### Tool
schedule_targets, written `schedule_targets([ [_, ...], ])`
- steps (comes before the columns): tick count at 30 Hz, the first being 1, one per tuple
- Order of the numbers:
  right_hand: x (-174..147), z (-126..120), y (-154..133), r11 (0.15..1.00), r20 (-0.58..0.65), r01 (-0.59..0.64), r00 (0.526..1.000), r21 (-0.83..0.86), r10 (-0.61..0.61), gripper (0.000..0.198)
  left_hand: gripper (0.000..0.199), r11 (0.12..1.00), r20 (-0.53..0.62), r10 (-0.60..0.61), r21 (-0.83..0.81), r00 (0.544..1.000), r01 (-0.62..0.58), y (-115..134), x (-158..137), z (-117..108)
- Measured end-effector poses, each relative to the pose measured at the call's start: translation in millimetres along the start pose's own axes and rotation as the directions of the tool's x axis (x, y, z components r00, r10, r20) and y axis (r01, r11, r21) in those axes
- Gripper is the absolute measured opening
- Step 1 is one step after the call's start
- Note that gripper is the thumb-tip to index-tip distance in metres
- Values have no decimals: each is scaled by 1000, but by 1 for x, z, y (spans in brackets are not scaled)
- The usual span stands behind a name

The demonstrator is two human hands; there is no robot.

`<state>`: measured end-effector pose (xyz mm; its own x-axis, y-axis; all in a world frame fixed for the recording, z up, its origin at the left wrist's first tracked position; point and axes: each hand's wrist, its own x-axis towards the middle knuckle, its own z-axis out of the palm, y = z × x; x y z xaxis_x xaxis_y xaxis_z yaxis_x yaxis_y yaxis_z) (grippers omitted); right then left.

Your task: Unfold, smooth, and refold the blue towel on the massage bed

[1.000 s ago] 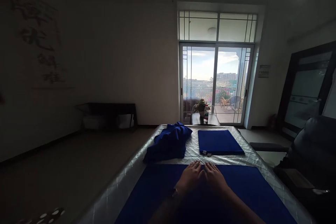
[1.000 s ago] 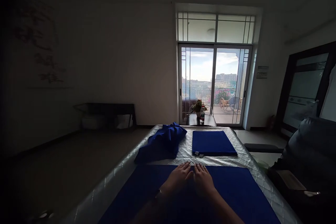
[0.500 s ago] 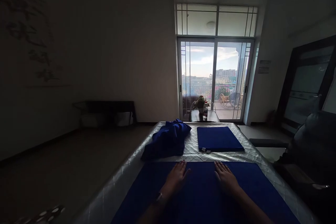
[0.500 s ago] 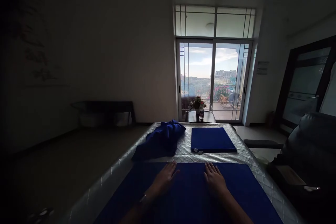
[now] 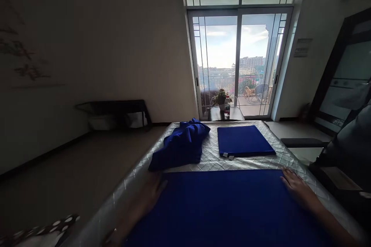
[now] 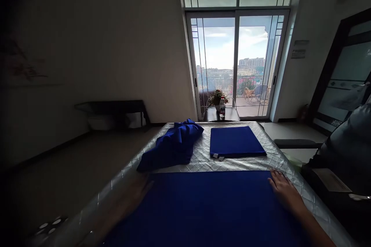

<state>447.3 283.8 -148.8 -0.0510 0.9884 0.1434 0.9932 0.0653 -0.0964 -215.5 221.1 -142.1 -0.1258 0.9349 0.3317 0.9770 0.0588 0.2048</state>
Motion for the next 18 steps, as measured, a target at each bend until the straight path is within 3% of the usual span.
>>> schedule_targets([
  [2, -1, 3, 1, 1000, -11, -20, 1000, 8, 20, 68, 71, 1000, 87, -1, -17, 996, 2, 1, 1, -1],
  [6, -2, 7, 5, 1000, -23, -27, 999, -5, 27, 69, 76, 999, 126, -25, -29, 992, 29, 1, 1, -6],
  [18, -6, 1, -4, 998, -83, -48, 996, -43, 44, 69, 72, 1000, 90, -15, -5, 996, 16, 7, 0, -9],
])
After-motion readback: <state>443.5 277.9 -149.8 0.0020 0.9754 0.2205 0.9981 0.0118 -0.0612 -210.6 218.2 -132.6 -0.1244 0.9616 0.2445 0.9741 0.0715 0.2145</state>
